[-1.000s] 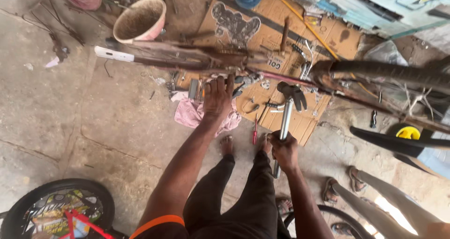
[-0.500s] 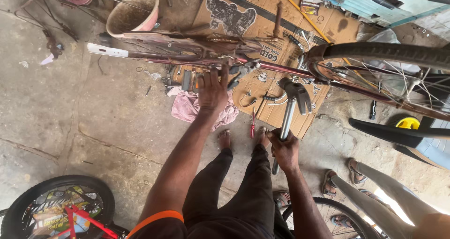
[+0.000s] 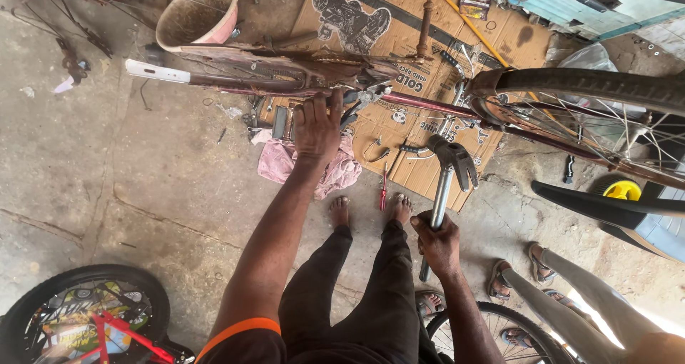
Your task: The person uses a hammer and a metal rod to repeatedly strike a part of the bicycle frame near the bottom bracket. They also use pliers to grip and adjust a component on the frame. The task involves repeated hammering and tool manipulation on the bicycle frame.
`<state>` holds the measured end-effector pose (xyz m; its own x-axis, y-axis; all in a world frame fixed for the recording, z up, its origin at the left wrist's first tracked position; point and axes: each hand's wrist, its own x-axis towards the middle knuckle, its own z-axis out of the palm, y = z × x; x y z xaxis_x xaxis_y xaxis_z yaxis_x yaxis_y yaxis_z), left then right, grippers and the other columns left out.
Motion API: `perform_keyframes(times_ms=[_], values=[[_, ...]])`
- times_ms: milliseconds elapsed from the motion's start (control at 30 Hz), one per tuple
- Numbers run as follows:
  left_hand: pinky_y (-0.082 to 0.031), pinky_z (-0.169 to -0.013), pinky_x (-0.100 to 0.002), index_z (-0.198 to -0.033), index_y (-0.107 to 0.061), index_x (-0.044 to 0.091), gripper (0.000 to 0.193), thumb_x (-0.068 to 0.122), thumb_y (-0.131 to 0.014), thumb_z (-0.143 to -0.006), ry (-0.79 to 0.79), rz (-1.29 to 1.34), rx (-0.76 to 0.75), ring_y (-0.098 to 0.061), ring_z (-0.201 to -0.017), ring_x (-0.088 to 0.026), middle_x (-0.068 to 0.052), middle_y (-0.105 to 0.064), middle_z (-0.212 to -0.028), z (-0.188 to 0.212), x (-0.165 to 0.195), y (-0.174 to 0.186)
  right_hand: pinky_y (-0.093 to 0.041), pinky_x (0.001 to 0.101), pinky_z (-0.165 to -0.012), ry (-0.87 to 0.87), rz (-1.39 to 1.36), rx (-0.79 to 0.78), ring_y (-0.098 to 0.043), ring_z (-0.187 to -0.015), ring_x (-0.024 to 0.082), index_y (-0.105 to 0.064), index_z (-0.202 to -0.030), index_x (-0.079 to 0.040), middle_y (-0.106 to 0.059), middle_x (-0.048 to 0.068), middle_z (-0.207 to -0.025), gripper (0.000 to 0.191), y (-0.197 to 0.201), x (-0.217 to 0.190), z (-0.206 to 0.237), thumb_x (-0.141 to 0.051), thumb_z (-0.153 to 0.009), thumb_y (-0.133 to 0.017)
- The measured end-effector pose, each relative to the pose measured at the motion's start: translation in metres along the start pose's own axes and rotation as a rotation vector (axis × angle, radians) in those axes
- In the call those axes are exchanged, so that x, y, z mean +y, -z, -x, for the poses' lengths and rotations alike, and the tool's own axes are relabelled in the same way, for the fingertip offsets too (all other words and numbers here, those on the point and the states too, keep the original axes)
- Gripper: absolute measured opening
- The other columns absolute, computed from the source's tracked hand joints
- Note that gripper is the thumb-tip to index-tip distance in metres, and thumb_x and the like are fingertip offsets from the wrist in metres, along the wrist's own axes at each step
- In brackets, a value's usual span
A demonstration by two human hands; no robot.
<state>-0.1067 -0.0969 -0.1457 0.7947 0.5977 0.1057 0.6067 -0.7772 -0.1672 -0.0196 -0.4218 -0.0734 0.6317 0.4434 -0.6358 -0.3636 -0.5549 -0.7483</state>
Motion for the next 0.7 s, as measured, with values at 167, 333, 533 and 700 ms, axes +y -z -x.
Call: perform_keyframes(times_ms=[167, 333, 533, 700], values=[[-0.040, -0.093, -0.048, -0.156, -0.042, 0.015, 0.054, 0.018, -0.050, -0.103, -0.009, 0.035, 0.064, -0.051, -0.108, -0.029, -0.017, -0.049, -0.130, -0.006, -0.004, -0.005, -0.041, 0.0288, -0.040, 0.045, 0.008, -0.032, -0.049, -0.045, 0.008, -0.063, -0.089, -0.001, -0.056, 0.001, -0.059, 0.018, -0.005, -0.006, -0.001, -0.014, -0.091, -0.074], [-0.042, -0.090, -0.049, -0.152, -0.044, 0.013, 0.063, 0.021, -0.055, -0.091, -0.012, 0.054, 0.046, -0.052, -0.106, -0.031, -0.023, -0.048, -0.133, -0.011, -0.011, -0.008, -0.041, 0.0275, -0.041, 0.090, 0.038, -0.027, -0.050, -0.046, 0.007, -0.066, -0.094, -0.001, -0.057, 0.001, -0.060, 0.020, -0.014, -0.020, 0.002, -0.017, -0.090, -0.077], [-0.040, -0.100, -0.057, -0.157, -0.042, 0.012, 0.058, 0.017, -0.053, -0.100, -0.024, 0.152, -0.013, -0.050, -0.119, -0.038, -0.024, -0.046, -0.135, -0.012, -0.013, -0.009, -0.036, 0.0278, -0.040, 0.566, -0.095, 0.289, -0.048, -0.048, 0.008, -0.066, -0.096, -0.003, -0.058, 0.000, -0.063, 0.020, 0.033, -0.058, 0.030, -0.017, -0.088, -0.078], [-0.033, -0.114, -0.063, -0.164, -0.037, 0.009, 0.061, 0.013, -0.050, -0.104, -0.016, 0.208, -0.193, -0.041, -0.138, -0.045, -0.028, -0.041, -0.147, -0.018, -0.013, -0.005, -0.034, 0.0307, -0.040, 0.736, -0.097, 0.296, -0.046, -0.047, 0.010, -0.064, -0.093, -0.005, -0.057, 0.000, -0.063, 0.018, -0.021, -0.063, -0.047, -0.016, -0.087, -0.077]])
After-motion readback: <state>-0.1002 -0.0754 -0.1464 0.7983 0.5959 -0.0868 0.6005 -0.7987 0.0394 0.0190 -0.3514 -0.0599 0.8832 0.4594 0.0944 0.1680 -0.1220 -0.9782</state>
